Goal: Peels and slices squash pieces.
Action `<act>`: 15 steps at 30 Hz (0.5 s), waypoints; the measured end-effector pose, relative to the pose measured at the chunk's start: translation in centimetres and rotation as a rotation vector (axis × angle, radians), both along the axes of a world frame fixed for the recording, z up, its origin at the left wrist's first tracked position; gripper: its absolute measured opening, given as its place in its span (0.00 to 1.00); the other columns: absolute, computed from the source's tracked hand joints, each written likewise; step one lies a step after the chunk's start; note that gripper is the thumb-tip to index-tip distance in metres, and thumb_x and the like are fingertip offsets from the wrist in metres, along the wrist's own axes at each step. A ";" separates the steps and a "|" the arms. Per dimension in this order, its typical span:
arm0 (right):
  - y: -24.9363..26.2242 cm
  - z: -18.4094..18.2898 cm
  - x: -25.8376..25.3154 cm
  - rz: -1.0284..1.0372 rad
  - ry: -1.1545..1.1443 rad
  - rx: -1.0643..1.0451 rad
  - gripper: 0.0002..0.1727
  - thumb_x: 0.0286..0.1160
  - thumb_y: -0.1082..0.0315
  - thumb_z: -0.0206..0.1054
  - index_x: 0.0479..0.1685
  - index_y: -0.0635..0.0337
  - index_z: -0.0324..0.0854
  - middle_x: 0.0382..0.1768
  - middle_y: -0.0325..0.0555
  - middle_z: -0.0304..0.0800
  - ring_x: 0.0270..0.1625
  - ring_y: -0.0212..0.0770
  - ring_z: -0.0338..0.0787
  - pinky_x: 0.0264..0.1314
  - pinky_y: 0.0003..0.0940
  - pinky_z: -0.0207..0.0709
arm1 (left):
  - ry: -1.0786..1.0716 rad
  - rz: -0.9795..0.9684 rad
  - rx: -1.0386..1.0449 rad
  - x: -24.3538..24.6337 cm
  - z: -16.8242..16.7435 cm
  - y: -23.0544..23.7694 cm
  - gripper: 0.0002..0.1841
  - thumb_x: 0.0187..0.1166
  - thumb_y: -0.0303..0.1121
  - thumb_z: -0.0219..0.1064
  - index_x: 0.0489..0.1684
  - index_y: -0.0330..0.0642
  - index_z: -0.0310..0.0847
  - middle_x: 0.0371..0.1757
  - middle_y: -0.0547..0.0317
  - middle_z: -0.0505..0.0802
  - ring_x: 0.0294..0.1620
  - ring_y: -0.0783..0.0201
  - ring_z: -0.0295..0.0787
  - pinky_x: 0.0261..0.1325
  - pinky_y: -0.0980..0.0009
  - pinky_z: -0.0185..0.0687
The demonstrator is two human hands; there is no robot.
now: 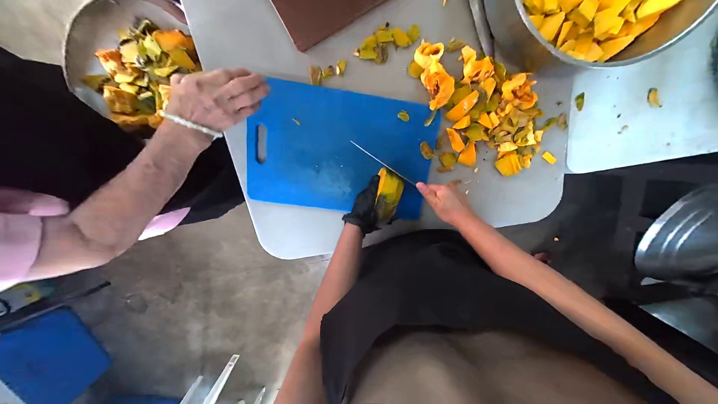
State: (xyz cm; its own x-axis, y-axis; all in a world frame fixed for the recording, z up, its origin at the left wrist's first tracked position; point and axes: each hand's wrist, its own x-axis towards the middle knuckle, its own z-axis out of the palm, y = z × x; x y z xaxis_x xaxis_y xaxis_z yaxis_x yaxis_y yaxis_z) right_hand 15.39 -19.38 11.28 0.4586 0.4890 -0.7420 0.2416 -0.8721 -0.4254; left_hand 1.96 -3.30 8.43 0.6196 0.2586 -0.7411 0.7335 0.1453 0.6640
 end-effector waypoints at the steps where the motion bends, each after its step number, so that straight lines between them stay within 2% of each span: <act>1: -0.7 0.6 -0.3 -0.001 0.019 0.023 0.36 0.94 0.43 0.45 0.44 0.71 0.85 0.32 0.66 0.87 0.42 0.66 0.89 0.48 0.67 0.77 | -0.042 -0.007 -0.009 -0.3 -0.5 0.2 0.24 0.96 0.36 0.40 0.83 0.31 0.65 0.67 0.34 0.85 0.63 0.50 0.86 0.69 0.53 0.80; 3: -2.3 1.5 -1.3 0.051 -0.003 0.099 0.34 0.93 0.46 0.48 0.42 0.72 0.84 0.27 0.61 0.84 0.36 0.62 0.88 0.42 0.63 0.77 | -0.090 0.023 -0.028 -1.1 -0.9 0.1 0.24 0.96 0.36 0.38 0.78 0.29 0.68 0.63 0.39 0.86 0.59 0.59 0.85 0.67 0.62 0.79; 4: -2.9 1.8 -1.7 0.088 -0.035 0.123 0.34 0.91 0.45 0.50 0.41 0.72 0.84 0.26 0.62 0.85 0.35 0.63 0.89 0.40 0.63 0.77 | -0.115 0.028 -0.017 -1.4 -1.2 0.1 0.24 0.96 0.34 0.39 0.76 0.26 0.70 0.62 0.39 0.87 0.59 0.61 0.85 0.68 0.65 0.78; 6: -3.1 2.3 -1.9 0.142 -0.065 0.093 0.37 0.89 0.41 0.51 0.43 0.74 0.84 0.30 0.67 0.88 0.40 0.67 0.91 0.42 0.66 0.79 | -0.109 0.035 -0.004 -1.5 -1.0 0.0 0.23 0.95 0.32 0.41 0.75 0.24 0.70 0.64 0.36 0.86 0.62 0.59 0.84 0.71 0.63 0.76; 9: -2.8 2.3 -1.9 0.164 -0.108 0.080 0.40 0.88 0.37 0.50 0.43 0.74 0.83 0.32 0.67 0.88 0.41 0.69 0.92 0.41 0.66 0.79 | -0.085 0.103 -0.039 -0.9 -0.6 0.2 0.21 0.95 0.34 0.43 0.72 0.29 0.73 0.58 0.45 0.87 0.55 0.67 0.84 0.64 0.69 0.79; 12: -2.9 1.7 -2.3 0.160 -0.195 0.140 0.42 0.86 0.36 0.49 0.37 0.74 0.83 0.26 0.64 0.86 0.34 0.67 0.91 0.33 0.63 0.78 | -0.040 0.033 0.007 -0.1 -0.2 0.4 0.22 0.95 0.32 0.42 0.74 0.25 0.72 0.65 0.37 0.86 0.65 0.56 0.83 0.73 0.61 0.75; 13: -2.8 1.7 -2.4 0.155 -0.209 0.142 0.41 0.86 0.36 0.48 0.35 0.74 0.82 0.25 0.63 0.85 0.33 0.67 0.91 0.32 0.62 0.77 | -0.008 0.012 0.036 0.2 0.1 0.3 0.22 0.96 0.33 0.41 0.73 0.26 0.73 0.65 0.36 0.85 0.65 0.55 0.83 0.73 0.59 0.74; 15: -2.6 1.9 -2.3 0.140 -0.199 0.092 0.41 0.87 0.37 0.50 0.37 0.74 0.82 0.27 0.65 0.86 0.35 0.68 0.91 0.34 0.63 0.78 | 0.045 -0.113 0.140 0.9 1.0 0.1 0.22 0.95 0.31 0.42 0.75 0.22 0.71 0.69 0.29 0.84 0.72 0.45 0.81 0.77 0.53 0.70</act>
